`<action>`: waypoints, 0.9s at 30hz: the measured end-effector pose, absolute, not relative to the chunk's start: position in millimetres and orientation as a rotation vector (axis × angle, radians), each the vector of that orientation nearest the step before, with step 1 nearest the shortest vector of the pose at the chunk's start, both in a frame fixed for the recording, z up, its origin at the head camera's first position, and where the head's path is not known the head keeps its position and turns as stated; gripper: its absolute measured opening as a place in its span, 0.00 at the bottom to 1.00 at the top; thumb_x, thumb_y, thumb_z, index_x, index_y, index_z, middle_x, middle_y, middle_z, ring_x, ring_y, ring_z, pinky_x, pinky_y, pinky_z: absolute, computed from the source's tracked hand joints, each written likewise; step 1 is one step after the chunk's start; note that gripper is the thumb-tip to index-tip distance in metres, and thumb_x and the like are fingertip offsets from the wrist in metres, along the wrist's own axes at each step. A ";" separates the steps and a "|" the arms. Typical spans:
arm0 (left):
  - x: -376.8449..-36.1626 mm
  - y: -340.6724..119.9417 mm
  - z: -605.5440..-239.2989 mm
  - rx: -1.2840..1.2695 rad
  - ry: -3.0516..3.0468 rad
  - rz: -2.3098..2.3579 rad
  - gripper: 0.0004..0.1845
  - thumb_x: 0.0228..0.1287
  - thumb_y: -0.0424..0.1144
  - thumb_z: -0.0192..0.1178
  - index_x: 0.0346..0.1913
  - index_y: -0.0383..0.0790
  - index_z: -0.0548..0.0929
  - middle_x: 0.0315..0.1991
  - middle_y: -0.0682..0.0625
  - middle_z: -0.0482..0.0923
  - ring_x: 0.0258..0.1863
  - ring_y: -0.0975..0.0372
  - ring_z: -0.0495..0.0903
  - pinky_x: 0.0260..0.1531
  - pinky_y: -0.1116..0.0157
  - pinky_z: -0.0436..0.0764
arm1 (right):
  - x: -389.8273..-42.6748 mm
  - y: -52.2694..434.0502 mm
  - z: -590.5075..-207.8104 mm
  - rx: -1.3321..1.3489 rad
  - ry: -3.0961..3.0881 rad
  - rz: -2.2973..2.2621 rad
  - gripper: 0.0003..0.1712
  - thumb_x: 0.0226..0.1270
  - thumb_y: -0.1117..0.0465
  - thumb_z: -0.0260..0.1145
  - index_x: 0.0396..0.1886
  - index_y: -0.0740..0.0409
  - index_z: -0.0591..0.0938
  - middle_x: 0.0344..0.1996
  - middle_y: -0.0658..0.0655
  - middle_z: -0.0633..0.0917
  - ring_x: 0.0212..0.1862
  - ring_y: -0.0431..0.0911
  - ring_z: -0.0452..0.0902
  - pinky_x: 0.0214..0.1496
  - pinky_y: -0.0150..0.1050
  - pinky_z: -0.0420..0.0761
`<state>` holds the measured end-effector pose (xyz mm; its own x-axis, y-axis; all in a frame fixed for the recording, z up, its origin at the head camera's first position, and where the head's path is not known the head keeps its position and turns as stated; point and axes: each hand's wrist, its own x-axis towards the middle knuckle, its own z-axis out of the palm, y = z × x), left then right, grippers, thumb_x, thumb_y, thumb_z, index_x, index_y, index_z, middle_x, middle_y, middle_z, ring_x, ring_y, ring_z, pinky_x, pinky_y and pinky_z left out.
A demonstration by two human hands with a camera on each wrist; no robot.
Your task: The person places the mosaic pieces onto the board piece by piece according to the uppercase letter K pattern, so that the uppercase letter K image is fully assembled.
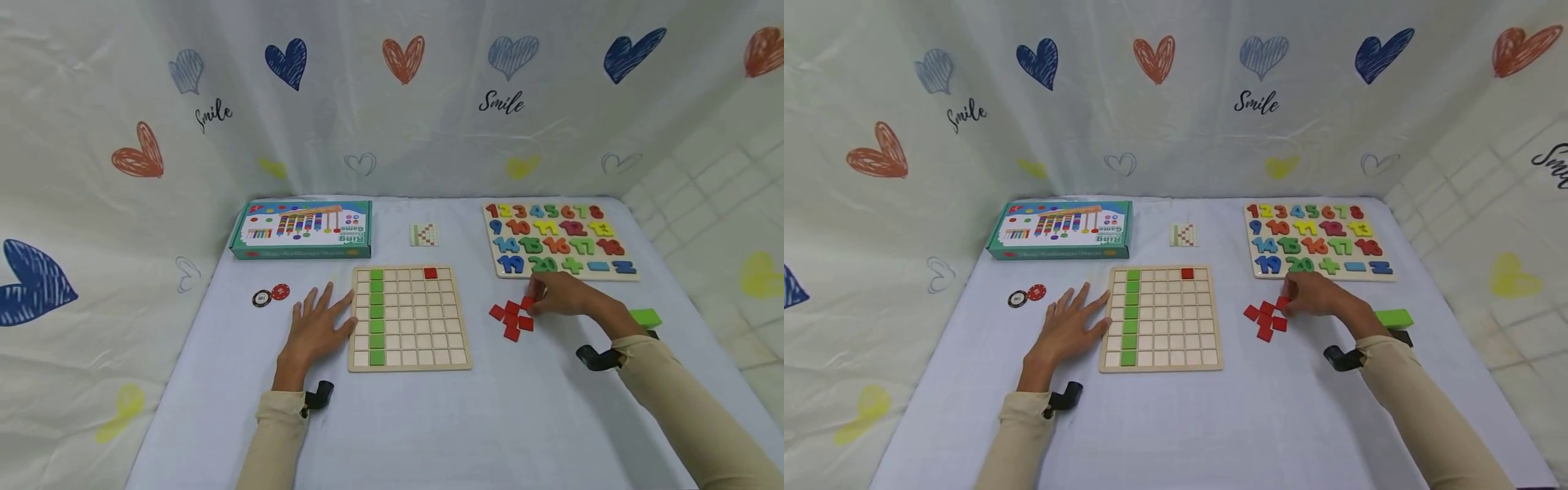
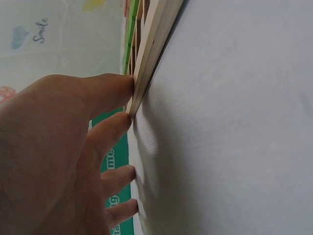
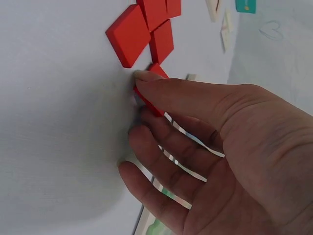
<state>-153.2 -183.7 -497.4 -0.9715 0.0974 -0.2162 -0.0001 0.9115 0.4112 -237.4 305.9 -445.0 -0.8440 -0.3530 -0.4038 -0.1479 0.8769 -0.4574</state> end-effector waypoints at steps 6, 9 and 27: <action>-157.0 -180.8 -494.3 0.092 2.848 0.622 0.36 0.77 0.57 0.57 0.84 0.60 0.63 0.88 0.42 0.43 0.85 0.38 0.38 0.78 0.30 0.39 | -237.6 304.8 -430.8 -0.388 2.572 -0.596 0.12 0.67 0.59 0.78 0.41 0.58 0.83 0.41 0.54 0.86 0.45 0.50 0.79 0.44 0.42 0.84; -156.7 -180.7 -494.1 0.099 2.849 0.625 0.36 0.77 0.57 0.57 0.84 0.59 0.63 0.88 0.42 0.44 0.85 0.38 0.38 0.78 0.29 0.39 | -237.6 293.2 -424.7 -0.418 2.595 -0.660 0.09 0.69 0.61 0.77 0.41 0.58 0.84 0.40 0.53 0.87 0.44 0.49 0.80 0.43 0.41 0.83; -152.8 -184.2 -499.7 0.117 2.848 0.621 0.36 0.77 0.57 0.57 0.84 0.58 0.63 0.88 0.41 0.44 0.85 0.37 0.38 0.78 0.29 0.40 | -252.1 148.6 -462.1 -0.744 2.626 -1.056 0.05 0.73 0.65 0.71 0.46 0.59 0.85 0.41 0.54 0.89 0.41 0.47 0.81 0.42 0.40 0.82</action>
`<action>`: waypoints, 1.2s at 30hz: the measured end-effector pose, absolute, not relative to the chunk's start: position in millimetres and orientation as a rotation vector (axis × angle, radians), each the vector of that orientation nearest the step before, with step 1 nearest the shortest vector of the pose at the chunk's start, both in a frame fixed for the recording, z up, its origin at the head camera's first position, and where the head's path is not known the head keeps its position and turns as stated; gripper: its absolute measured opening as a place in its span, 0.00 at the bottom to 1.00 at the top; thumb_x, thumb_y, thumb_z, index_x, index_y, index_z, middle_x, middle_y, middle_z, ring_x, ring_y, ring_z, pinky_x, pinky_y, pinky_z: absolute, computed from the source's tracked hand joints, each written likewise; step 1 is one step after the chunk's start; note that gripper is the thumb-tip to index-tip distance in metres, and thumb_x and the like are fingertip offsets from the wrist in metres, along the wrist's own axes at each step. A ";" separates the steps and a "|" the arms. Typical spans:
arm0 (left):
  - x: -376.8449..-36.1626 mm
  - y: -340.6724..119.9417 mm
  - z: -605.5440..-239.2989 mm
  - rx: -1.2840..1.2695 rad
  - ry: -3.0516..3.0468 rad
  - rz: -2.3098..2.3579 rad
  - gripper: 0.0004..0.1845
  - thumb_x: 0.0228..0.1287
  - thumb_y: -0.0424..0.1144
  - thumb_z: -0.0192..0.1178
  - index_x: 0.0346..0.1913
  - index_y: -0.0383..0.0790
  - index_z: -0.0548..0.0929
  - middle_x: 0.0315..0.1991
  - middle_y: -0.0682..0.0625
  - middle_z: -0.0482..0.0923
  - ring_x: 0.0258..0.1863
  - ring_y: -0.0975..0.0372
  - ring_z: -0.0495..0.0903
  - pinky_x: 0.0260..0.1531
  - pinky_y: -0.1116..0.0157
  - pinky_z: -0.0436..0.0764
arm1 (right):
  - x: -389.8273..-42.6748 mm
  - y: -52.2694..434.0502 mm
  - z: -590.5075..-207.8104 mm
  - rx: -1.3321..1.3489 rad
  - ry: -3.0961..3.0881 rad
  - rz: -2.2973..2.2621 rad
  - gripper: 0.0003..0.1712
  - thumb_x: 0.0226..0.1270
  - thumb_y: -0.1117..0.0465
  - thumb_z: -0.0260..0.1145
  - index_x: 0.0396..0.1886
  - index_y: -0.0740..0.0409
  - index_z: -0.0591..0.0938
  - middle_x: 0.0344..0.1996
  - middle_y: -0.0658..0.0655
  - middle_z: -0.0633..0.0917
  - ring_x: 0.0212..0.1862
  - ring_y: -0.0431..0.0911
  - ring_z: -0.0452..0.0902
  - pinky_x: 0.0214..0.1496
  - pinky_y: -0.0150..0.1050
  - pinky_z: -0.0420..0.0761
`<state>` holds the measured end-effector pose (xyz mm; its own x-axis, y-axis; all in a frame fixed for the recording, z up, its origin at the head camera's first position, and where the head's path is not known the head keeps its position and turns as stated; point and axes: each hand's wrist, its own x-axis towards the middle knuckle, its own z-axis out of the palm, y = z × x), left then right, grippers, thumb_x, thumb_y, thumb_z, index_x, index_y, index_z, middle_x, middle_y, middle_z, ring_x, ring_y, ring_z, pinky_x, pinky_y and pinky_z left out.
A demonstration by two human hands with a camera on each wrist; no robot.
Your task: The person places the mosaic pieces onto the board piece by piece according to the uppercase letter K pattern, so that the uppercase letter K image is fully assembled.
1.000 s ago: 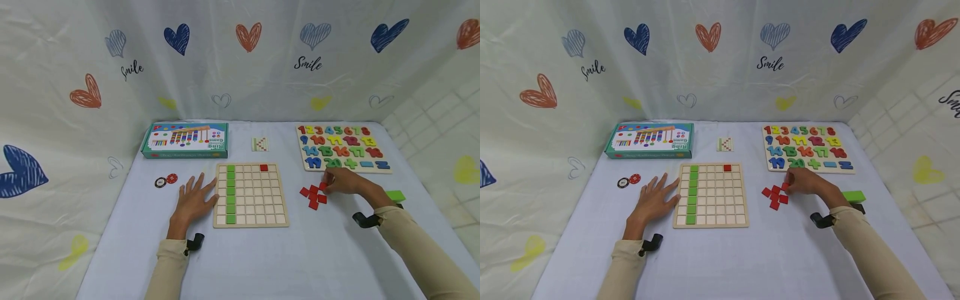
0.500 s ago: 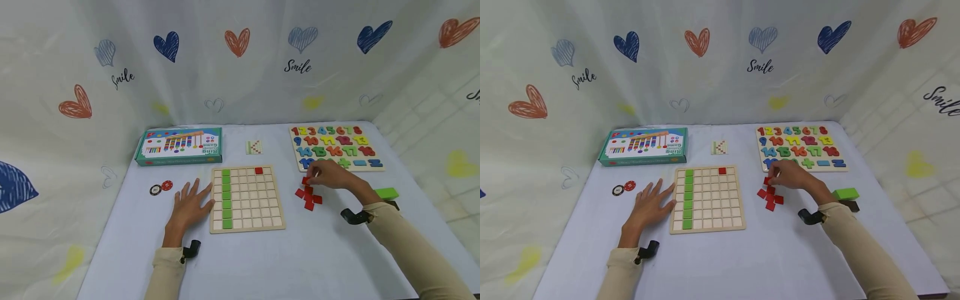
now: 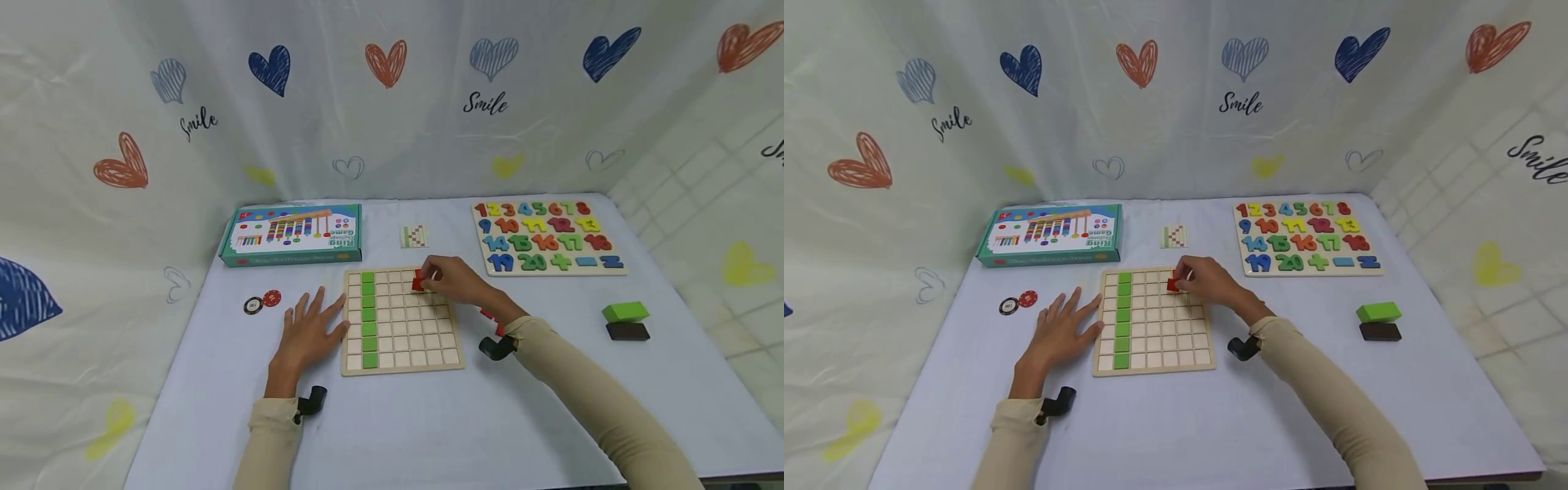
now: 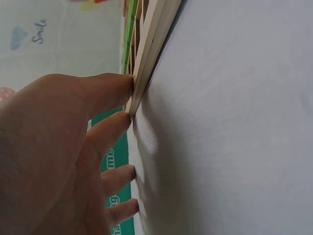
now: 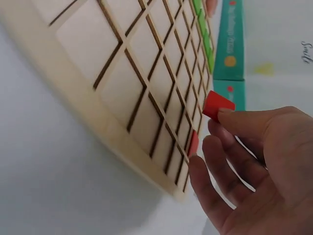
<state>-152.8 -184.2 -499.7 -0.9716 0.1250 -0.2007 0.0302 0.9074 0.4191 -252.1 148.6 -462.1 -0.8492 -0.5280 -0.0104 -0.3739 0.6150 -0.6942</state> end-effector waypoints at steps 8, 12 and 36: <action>-151.1 -183.4 -497.0 0.110 2.842 0.637 0.36 0.77 0.57 0.57 0.83 0.58 0.64 0.88 0.42 0.44 0.85 0.37 0.38 0.78 0.29 0.40 | -260.8 126.4 -475.9 -0.652 2.574 -1.041 0.04 0.76 0.63 0.69 0.46 0.57 0.84 0.43 0.55 0.88 0.45 0.47 0.83 0.51 0.45 0.83; -150.6 -183.5 -497.5 0.114 2.846 0.639 0.36 0.77 0.57 0.57 0.83 0.57 0.64 0.88 0.41 0.44 0.85 0.37 0.38 0.78 0.29 0.40 | -265.4 128.9 -475.6 -0.649 2.551 -1.030 0.04 0.77 0.63 0.68 0.47 0.58 0.83 0.44 0.55 0.88 0.45 0.48 0.83 0.50 0.46 0.83; -152.2 -183.7 -495.7 0.095 2.840 0.637 0.35 0.78 0.57 0.57 0.83 0.58 0.64 0.88 0.42 0.44 0.85 0.38 0.38 0.78 0.30 0.40 | -254.9 125.3 -485.1 -0.712 2.712 -1.027 0.13 0.69 0.60 0.77 0.50 0.59 0.89 0.42 0.54 0.90 0.44 0.48 0.84 0.50 0.47 0.84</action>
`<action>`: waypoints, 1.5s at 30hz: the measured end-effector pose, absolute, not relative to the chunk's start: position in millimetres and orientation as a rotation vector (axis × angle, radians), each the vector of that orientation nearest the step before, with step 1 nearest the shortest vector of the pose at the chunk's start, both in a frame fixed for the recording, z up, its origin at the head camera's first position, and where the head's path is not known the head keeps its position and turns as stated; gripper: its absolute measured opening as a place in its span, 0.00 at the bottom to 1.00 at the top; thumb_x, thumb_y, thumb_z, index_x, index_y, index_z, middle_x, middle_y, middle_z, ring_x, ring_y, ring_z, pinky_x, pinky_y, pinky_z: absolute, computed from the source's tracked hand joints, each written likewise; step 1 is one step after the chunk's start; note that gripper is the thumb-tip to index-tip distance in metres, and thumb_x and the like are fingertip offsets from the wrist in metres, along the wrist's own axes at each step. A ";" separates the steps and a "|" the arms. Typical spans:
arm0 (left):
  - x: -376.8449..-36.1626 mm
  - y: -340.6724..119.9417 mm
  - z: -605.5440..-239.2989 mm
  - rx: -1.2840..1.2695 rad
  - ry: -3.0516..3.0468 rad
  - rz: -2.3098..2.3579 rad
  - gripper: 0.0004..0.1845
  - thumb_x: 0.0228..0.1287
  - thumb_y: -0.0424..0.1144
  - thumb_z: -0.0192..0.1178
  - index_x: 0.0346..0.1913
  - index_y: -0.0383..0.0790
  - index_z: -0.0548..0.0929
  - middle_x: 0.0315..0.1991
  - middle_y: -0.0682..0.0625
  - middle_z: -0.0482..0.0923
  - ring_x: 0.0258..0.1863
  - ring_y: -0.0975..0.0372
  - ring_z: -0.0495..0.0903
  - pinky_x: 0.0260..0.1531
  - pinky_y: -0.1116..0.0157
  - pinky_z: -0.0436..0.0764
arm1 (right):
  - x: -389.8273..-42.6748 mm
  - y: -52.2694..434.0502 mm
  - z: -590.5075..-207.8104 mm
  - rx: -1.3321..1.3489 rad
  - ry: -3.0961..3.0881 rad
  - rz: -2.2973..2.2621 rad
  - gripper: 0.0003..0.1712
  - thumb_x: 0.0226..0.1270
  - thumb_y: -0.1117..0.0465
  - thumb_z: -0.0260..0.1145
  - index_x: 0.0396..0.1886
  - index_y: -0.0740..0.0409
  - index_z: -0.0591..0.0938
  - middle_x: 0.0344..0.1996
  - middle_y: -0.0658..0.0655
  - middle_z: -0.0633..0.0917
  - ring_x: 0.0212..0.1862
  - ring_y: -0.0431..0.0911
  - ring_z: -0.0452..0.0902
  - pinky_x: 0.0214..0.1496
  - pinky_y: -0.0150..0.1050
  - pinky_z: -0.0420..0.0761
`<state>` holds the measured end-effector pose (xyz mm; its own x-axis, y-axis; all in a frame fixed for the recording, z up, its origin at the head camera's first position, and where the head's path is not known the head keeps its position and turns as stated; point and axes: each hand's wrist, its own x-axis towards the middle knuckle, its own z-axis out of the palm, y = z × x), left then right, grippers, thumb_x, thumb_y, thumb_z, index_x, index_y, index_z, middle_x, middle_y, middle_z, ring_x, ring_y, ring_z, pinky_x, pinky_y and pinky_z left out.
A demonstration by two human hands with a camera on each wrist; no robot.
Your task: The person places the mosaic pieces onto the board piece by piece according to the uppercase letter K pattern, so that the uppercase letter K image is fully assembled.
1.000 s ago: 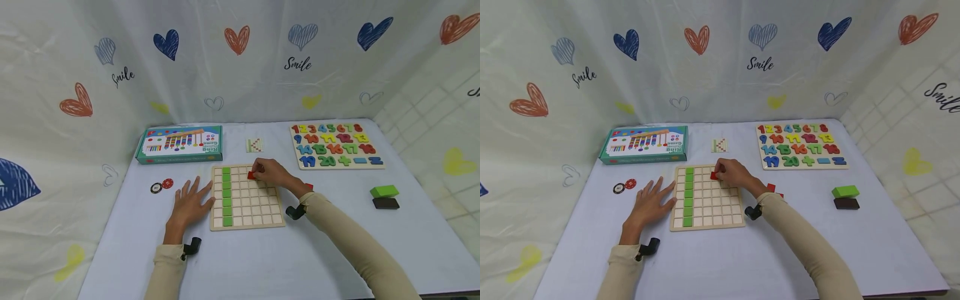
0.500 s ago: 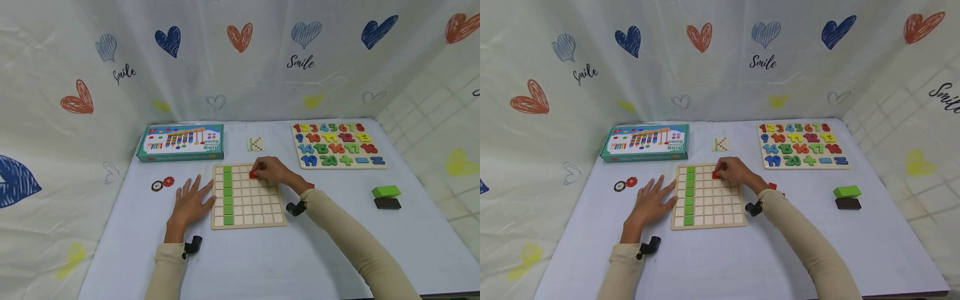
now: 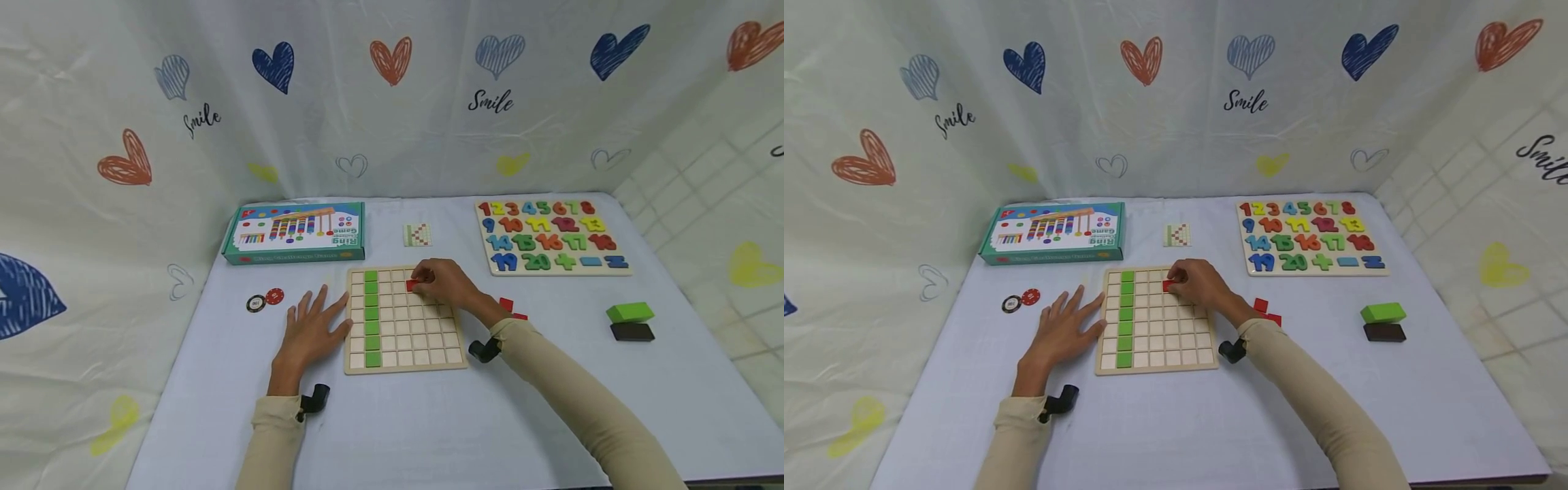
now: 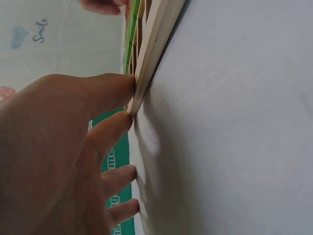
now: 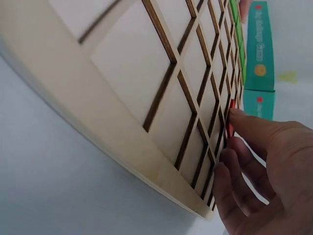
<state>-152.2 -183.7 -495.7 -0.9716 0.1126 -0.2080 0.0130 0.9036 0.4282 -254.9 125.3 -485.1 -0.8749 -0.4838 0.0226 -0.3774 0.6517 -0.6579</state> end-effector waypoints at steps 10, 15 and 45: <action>-151.6 -183.9 -497.3 0.110 2.862 0.653 0.35 0.77 0.56 0.57 0.83 0.57 0.66 0.87 0.41 0.46 0.85 0.37 0.40 0.78 0.29 0.41 | -246.1 158.3 -467.3 -0.645 2.768 -1.027 0.09 0.74 0.59 0.72 0.49 0.56 0.89 0.43 0.54 0.91 0.44 0.49 0.84 0.41 0.43 0.82; -152.1 -183.6 -498.3 0.103 2.857 0.642 0.35 0.77 0.57 0.57 0.83 0.58 0.65 0.87 0.41 0.45 0.85 0.38 0.39 0.78 0.29 0.40 | -244.5 193.9 -452.4 -0.615 2.753 -0.908 0.12 0.74 0.61 0.72 0.53 0.59 0.88 0.45 0.55 0.90 0.45 0.49 0.83 0.41 0.39 0.82; -151.8 -183.3 -496.8 0.099 2.843 0.657 0.35 0.77 0.57 0.57 0.83 0.57 0.65 0.87 0.41 0.44 0.85 0.38 0.38 0.78 0.29 0.39 | -237.9 265.3 -436.0 -0.319 2.439 -0.412 0.24 0.59 0.60 0.82 0.52 0.61 0.82 0.44 0.57 0.85 0.47 0.52 0.79 0.51 0.49 0.86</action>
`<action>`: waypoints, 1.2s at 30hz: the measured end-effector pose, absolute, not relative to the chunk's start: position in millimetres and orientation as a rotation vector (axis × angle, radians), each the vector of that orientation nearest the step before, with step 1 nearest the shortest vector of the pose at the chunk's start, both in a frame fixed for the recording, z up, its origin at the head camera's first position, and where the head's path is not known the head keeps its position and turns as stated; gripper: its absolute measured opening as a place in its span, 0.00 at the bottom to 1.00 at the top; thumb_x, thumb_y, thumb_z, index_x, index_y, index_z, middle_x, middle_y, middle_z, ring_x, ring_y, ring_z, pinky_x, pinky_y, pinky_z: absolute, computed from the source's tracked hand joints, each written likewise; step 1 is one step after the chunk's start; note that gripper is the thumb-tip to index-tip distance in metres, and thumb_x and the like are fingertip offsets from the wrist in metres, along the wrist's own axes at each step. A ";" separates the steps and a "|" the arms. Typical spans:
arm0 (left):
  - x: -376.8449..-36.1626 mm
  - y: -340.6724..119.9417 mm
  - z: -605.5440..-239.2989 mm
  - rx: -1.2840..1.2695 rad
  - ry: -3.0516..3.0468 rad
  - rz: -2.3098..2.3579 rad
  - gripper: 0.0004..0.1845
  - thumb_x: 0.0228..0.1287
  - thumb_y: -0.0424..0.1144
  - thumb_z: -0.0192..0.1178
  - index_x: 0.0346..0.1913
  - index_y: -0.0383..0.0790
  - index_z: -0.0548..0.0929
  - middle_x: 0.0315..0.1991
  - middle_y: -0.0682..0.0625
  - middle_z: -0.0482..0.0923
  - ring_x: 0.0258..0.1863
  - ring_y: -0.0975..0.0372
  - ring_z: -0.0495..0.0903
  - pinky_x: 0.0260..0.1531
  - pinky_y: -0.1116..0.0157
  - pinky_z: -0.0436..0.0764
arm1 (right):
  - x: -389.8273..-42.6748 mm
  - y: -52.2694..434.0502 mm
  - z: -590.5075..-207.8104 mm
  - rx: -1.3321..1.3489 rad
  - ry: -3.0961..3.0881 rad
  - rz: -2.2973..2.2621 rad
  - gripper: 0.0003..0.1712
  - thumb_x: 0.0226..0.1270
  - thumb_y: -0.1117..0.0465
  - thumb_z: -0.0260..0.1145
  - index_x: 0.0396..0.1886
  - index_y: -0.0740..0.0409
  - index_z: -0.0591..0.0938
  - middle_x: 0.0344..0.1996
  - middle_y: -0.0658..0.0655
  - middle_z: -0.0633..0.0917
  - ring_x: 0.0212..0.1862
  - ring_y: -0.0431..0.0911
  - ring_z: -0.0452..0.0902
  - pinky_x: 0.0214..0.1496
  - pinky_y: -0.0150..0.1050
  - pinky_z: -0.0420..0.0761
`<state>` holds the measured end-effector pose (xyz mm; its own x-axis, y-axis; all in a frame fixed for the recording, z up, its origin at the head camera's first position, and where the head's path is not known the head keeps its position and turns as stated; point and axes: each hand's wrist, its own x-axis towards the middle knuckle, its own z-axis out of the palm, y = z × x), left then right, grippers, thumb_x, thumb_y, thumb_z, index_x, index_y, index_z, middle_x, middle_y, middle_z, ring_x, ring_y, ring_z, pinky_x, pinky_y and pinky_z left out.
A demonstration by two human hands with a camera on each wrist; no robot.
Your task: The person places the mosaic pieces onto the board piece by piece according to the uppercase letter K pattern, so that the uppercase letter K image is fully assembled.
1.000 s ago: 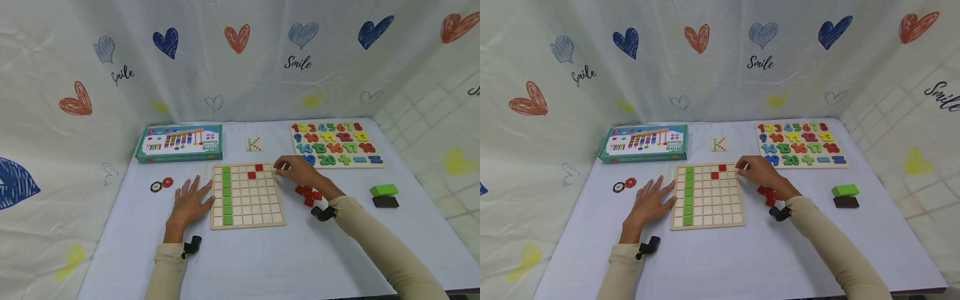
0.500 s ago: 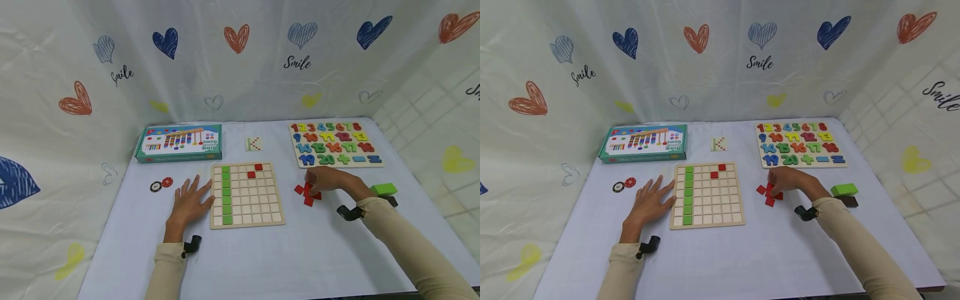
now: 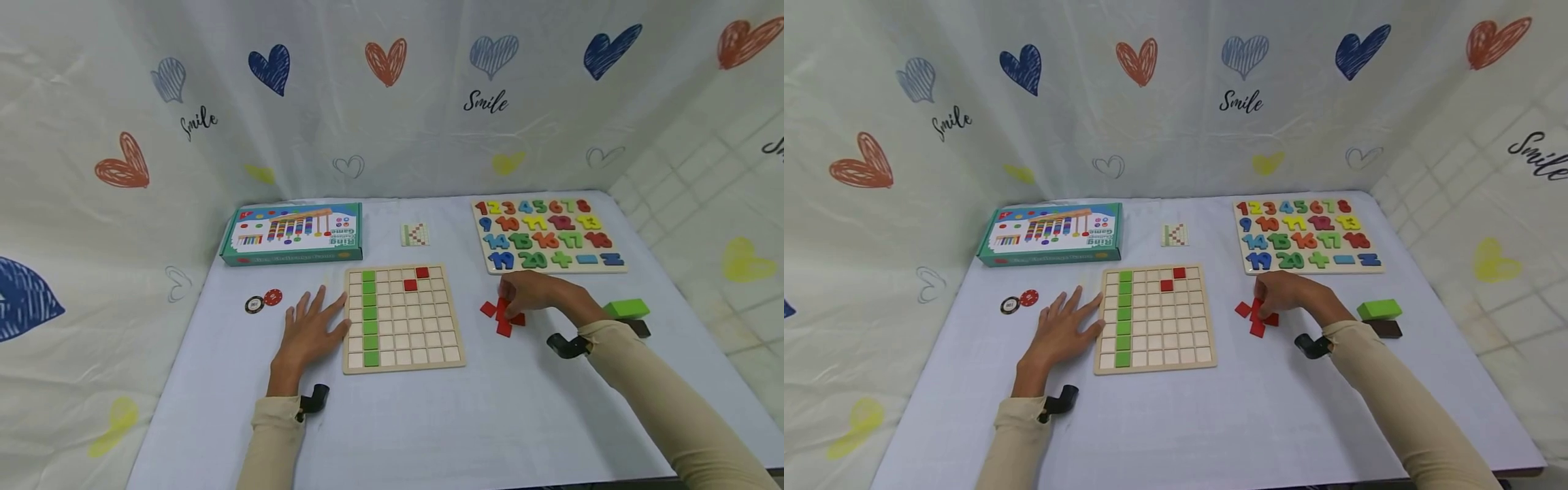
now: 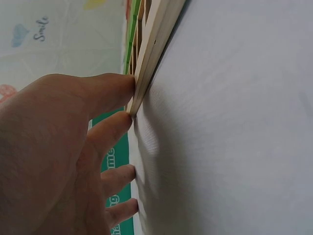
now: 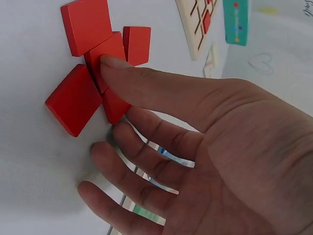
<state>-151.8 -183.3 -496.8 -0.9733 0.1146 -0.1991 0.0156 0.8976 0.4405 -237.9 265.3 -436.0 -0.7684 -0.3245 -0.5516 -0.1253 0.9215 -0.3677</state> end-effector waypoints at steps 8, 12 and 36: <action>-150.5 -183.5 -498.3 0.092 2.839 0.657 0.35 0.77 0.57 0.57 0.83 0.58 0.64 0.88 0.42 0.43 0.85 0.38 0.37 0.78 0.30 0.38 | -237.0 262.8 -434.9 -0.304 2.427 -0.396 0.25 0.59 0.59 0.82 0.52 0.61 0.81 0.43 0.57 0.84 0.47 0.53 0.78 0.51 0.49 0.85; -150.2 -183.6 -498.7 0.092 2.838 0.647 0.36 0.77 0.57 0.57 0.83 0.58 0.64 0.88 0.42 0.43 0.85 0.38 0.38 0.78 0.29 0.38 | -236.8 262.1 -434.1 -0.309 2.428 -0.391 0.24 0.59 0.60 0.82 0.51 0.60 0.81 0.43 0.57 0.83 0.47 0.53 0.78 0.49 0.48 0.85; -154.3 -184.8 -496.3 0.128 2.901 0.544 0.35 0.76 0.60 0.57 0.82 0.60 0.66 0.87 0.43 0.50 0.84 0.39 0.46 0.78 0.31 0.47 | -231.7 269.3 -430.8 -0.365 2.497 -0.581 0.12 0.69 0.62 0.75 0.45 0.60 0.80 0.42 0.57 0.85 0.45 0.51 0.79 0.43 0.41 0.84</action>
